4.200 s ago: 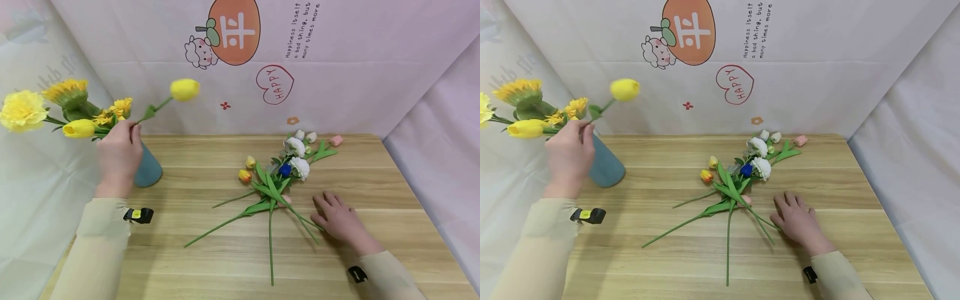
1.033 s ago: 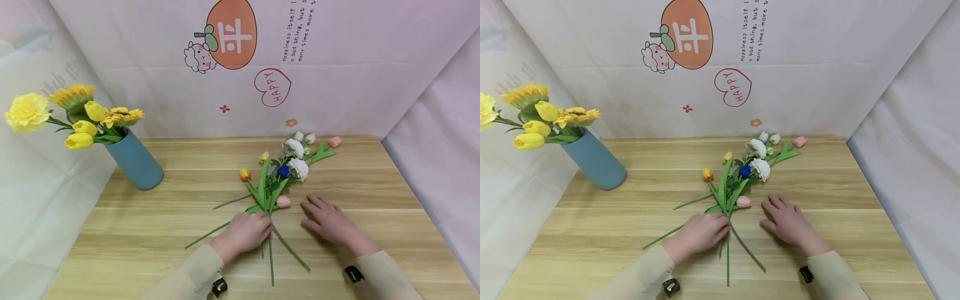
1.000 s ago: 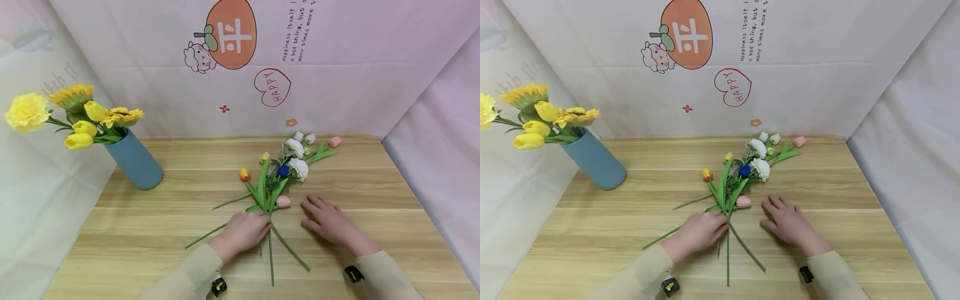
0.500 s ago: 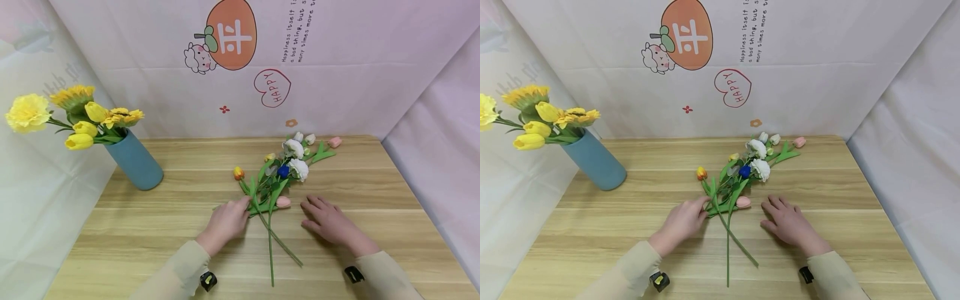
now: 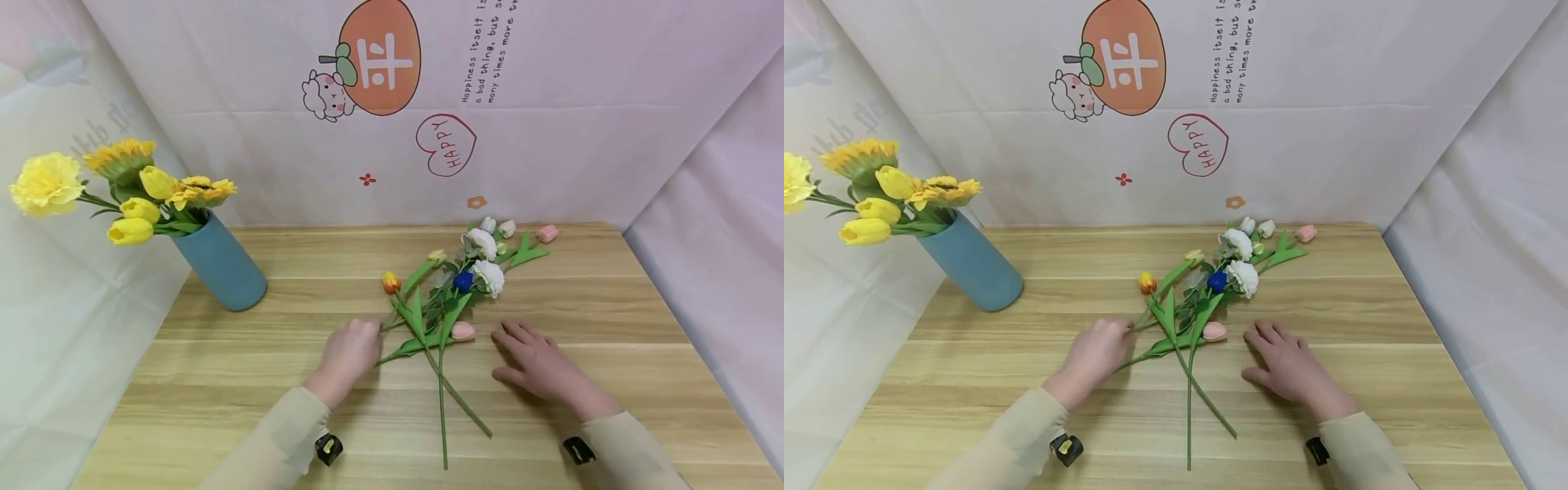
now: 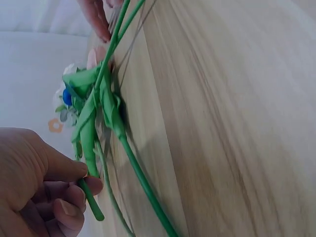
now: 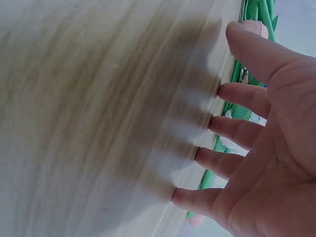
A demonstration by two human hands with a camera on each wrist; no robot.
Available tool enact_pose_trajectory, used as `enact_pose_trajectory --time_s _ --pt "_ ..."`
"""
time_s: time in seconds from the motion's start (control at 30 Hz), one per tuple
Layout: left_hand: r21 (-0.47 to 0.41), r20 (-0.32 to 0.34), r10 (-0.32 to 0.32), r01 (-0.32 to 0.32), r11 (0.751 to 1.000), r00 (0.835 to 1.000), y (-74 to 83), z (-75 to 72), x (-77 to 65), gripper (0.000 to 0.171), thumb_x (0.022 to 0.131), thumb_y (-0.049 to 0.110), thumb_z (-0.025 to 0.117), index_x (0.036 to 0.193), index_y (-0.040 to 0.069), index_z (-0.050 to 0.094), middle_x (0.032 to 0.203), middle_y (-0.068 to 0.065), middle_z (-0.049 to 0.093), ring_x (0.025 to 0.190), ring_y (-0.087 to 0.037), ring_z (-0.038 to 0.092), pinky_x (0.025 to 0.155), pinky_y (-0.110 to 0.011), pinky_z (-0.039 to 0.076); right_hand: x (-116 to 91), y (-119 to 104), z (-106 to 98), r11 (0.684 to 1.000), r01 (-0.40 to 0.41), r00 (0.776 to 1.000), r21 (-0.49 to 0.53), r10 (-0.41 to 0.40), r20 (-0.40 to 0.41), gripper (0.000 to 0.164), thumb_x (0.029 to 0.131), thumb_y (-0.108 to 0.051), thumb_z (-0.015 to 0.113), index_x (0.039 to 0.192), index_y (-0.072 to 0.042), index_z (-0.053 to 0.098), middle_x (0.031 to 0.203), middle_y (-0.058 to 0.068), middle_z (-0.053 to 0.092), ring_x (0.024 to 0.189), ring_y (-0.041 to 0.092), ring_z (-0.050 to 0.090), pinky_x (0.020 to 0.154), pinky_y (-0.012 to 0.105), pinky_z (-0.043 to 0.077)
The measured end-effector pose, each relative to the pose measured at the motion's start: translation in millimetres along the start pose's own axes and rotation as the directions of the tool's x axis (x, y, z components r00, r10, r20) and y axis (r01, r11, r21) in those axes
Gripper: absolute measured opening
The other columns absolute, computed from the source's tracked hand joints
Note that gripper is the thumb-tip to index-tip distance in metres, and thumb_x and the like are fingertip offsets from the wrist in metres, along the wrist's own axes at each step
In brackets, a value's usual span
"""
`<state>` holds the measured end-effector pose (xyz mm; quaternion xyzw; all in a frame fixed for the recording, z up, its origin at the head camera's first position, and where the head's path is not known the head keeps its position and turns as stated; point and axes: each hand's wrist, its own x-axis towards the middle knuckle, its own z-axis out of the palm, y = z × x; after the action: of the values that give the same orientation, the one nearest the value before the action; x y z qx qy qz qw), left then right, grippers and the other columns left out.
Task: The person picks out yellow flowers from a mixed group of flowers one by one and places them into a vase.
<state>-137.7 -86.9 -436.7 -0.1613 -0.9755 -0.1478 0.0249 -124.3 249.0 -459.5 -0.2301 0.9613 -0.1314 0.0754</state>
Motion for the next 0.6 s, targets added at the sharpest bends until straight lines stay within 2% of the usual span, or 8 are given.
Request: enact_pose_trajectory --time_s 0.17,0.33,0.47,0.6 --pt "0.019 0.004 -0.03 0.029 0.999 1.0 -9.0 -4.4 0.6 0.009 0.083 -0.003 0.062 0.083 0.006 0.065 0.065 -0.005 0.061 0.051 -0.017 0.055 0.039 -0.028 0.046 -1 -2 -1 1.0 0.007 1.0 -0.007 -0.007 -0.008 0.072 0.085 -0.044 0.07 0.141 -0.005 0.045 0.147 0.028 0.035 0.13 0.052 0.03 0.092 0.076 0.032" --pt "0.06 -0.057 -0.026 0.029 0.998 0.998 -21.1 -8.2 0.9 0.01 0.08 -0.004 0.062 0.079 0.006 0.063 0.067 -0.006 0.061 0.055 -0.021 0.059 0.039 -0.032 0.048 -1 -1 1 1.0 0.008 1.0 -0.016 -0.009 -0.015 0.074 0.084 -0.044 0.071 0.141 -0.005 0.045 0.147 0.027 0.035 0.13 0.052 0.03 0.091 0.076 0.032" --pt "0.104 -0.151 0.037 -0.021 0.994 0.988 -32.7 -12.8 0.7 0.01 0.077 -0.005 0.066 0.075 0.004 0.061 0.065 -0.007 0.062 0.055 -0.024 0.058 0.042 -0.036 0.05 -1 -1 3 1.0 0.006 1.0 -0.017 -0.006 -0.016 0.074 0.084 -0.044 0.071 0.141 -0.005 0.045 0.147 0.027 0.035 0.13 0.052 0.03 0.091 0.077 0.032" --pt "0.162 -0.247 0.123 -0.084 0.983 0.961 -44.0 -19.5 -0.3 0.012 0.073 -0.009 0.066 0.073 0.002 0.059 0.062 -0.01 0.06 0.052 -0.024 0.057 0.04 -0.036 0.05 -1 -1 3 1.0 0.007 1.0 -0.018 -0.007 -0.017 0.074 0.084 -0.044 0.071 0.141 -0.005 0.045 0.147 0.027 0.035 0.13 0.052 0.03 0.091 0.076 0.032"
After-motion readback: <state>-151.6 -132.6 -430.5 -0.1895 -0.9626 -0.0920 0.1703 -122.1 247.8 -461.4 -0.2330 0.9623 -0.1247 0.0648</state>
